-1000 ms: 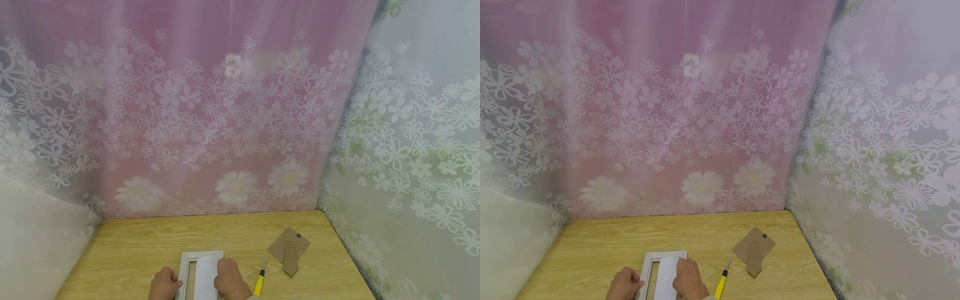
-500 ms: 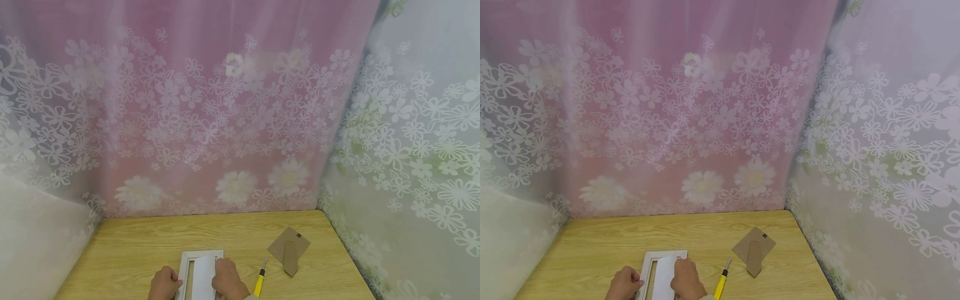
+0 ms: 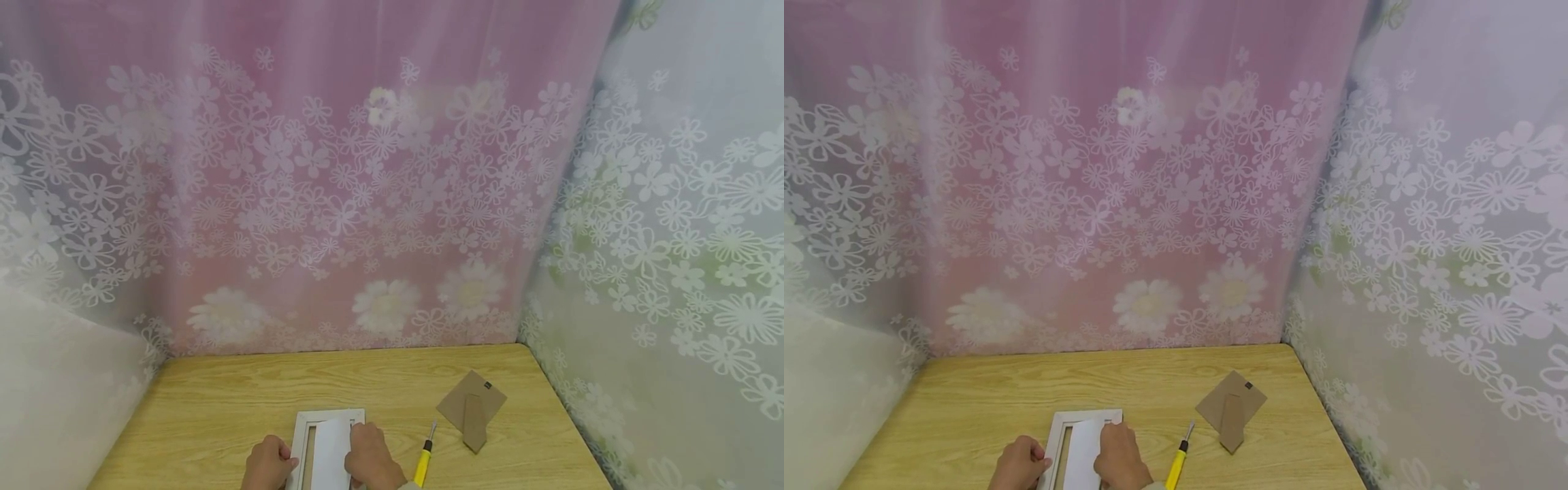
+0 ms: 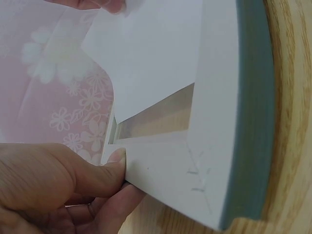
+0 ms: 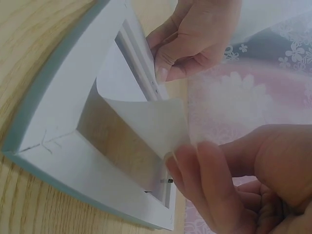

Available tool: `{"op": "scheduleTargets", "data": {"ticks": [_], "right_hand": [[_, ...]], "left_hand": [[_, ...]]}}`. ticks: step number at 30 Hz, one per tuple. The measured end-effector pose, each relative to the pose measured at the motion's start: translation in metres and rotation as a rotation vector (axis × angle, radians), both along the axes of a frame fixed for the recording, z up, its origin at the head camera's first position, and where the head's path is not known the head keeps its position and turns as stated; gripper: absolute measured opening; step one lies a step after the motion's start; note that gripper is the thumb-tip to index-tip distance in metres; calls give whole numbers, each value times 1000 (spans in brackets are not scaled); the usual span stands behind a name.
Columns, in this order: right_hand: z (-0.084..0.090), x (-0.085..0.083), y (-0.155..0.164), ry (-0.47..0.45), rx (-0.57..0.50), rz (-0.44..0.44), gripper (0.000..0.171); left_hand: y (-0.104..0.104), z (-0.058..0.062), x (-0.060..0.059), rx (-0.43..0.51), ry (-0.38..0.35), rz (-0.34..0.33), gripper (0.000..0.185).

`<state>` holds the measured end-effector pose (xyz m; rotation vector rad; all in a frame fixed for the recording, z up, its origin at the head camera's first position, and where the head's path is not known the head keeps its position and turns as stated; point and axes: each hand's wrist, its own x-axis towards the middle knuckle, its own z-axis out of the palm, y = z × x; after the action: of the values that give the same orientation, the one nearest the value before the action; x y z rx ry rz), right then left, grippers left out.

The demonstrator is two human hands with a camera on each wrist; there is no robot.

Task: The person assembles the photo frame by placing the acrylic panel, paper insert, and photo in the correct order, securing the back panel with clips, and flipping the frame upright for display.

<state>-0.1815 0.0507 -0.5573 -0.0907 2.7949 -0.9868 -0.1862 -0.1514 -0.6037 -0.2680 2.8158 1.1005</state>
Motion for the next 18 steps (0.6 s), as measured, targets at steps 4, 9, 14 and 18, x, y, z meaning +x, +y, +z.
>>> {"op": "scheduleTargets", "data": {"ticks": [4, 9, 14, 18], "right_hand": [[-3, 0, -1, 41, 6, 4, 12], [-4, 0, -2, 21, 4, -2, 12], [-1, -2, -4, -66, -5, -22, 10], [-2, -2, -6, -72, 9, -23, 12]], "left_hand": [[0, -1, -1, 1, -3, 2, 25], [0, -2, -1, 2, 0, -4, 25], [-2, -2, -2, -2, 24, -18, 24], [-3, -2, -1, 3, 34, -20, 24]]}}
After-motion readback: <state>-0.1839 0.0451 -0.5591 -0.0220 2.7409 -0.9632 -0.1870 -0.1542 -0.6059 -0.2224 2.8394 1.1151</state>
